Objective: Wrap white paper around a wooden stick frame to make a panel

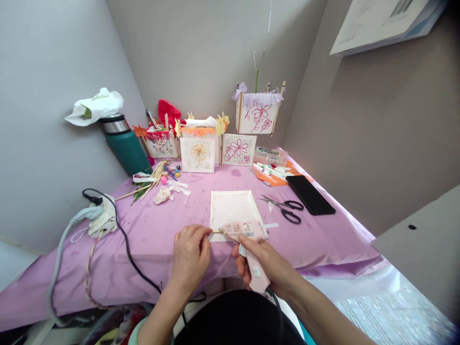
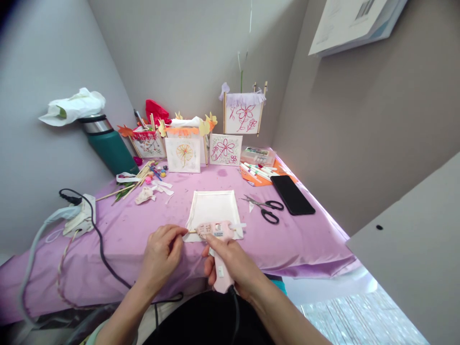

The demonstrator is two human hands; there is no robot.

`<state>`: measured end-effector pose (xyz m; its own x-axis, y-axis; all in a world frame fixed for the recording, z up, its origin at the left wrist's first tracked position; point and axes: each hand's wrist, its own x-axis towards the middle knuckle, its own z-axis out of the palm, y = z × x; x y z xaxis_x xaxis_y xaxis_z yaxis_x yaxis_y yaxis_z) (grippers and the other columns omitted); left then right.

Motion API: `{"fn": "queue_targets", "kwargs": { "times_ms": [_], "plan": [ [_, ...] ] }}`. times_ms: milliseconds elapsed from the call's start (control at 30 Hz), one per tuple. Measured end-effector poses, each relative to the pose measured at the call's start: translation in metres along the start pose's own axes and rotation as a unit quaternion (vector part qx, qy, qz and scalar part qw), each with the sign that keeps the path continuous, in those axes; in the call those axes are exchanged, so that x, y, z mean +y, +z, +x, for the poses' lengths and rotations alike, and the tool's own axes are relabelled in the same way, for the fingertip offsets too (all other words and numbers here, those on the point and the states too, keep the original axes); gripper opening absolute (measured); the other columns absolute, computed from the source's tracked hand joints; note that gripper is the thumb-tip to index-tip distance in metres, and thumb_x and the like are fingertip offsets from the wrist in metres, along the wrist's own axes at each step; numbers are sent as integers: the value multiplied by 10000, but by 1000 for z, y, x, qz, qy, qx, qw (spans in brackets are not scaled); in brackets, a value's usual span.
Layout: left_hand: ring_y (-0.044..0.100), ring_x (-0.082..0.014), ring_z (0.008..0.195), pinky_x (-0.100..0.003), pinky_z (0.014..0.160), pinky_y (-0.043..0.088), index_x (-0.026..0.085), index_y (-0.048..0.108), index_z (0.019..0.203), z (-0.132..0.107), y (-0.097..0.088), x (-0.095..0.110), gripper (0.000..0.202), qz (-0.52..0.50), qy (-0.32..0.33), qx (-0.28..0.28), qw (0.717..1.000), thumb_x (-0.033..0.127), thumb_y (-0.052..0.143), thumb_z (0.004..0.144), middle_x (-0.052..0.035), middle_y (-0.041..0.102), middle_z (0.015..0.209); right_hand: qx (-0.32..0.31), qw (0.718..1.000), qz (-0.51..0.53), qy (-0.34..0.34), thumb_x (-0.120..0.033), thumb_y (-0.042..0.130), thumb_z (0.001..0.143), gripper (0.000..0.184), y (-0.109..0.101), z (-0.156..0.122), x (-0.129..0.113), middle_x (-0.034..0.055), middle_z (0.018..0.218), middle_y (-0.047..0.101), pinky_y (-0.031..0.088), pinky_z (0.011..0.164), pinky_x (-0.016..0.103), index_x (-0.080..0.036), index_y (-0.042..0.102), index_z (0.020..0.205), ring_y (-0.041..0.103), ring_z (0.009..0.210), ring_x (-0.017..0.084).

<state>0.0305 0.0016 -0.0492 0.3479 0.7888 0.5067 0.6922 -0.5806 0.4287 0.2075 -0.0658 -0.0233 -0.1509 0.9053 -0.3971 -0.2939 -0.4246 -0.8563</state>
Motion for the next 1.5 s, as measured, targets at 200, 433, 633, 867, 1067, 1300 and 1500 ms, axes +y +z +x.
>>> {"fn": "queue_targets", "kwargs": {
  "times_ms": [200, 433, 633, 867, 1067, 1300, 1500],
  "plan": [
    [570, -234, 886, -389, 770, 378, 180, 645, 922, 9, -4, 2, 218, 87, 46, -60, 993, 98, 455, 851, -58, 645, 901, 9, 999, 32, -36, -645, 578, 789, 498, -9, -9, 2, -14, 519, 571, 380, 374, 180, -149, 582, 839, 490, 380, 85],
    [574, -248, 882, -409, 779, 384, 154, 640, 871, 18, -2, 9, 195, 157, 63, -98, 981, 112, 450, 872, -77, 636, 878, 38, 995, 55, -70, -608, 575, 820, 465, -23, -15, 3, -10, 542, 579, 383, 395, 180, -144, 592, 848, 502, 396, 84],
    [578, -271, 866, -442, 772, 391, 147, 653, 855, 22, -1, 11, 206, 178, 58, -114, 976, 91, 455, 847, -92, 642, 868, 47, 994, 60, -81, -612, 568, 824, 468, -28, -18, 5, -7, 539, 577, 368, 398, 186, -145, 590, 843, 499, 397, 89],
    [617, -178, 830, -315, 749, 453, 188, 650, 968, 24, -14, -14, 221, -38, -22, -66, 997, 192, 443, 890, -43, 680, 928, 39, 993, 72, -89, -599, 560, 842, 453, -34, -18, 9, -10, 555, 578, 366, 418, 183, -146, 589, 850, 499, 414, 80],
    [612, -219, 813, -348, 740, 413, 183, 637, 775, 34, -4, -1, 173, 89, -67, -91, 990, 239, 494, 855, -50, 670, 819, 44, 993, 68, -89, -608, 559, 838, 466, -36, -20, 10, -12, 541, 572, 370, 415, 188, -144, 589, 855, 495, 405, 82],
    [596, -178, 668, -290, 627, 408, 192, 611, 740, 40, -13, -17, 170, 53, -170, -52, 983, 275, 489, 823, -23, 648, 721, 55, 991, 58, -103, -606, 555, 839, 459, -42, -25, 9, -6, 569, 577, 384, 436, 205, -150, 583, 876, 495, 432, 88],
    [590, -317, 967, -412, 751, 443, 133, 615, 1064, 37, -45, -63, 313, 273, -138, 101, 947, 269, 466, 825, -154, 635, 1055, 148, 966, -140, -158, -628, 513, 842, 469, -50, -36, -4, 4, 598, 591, 433, 547, 262, -173, 610, 779, 535, 520, 127]
  ]
}}
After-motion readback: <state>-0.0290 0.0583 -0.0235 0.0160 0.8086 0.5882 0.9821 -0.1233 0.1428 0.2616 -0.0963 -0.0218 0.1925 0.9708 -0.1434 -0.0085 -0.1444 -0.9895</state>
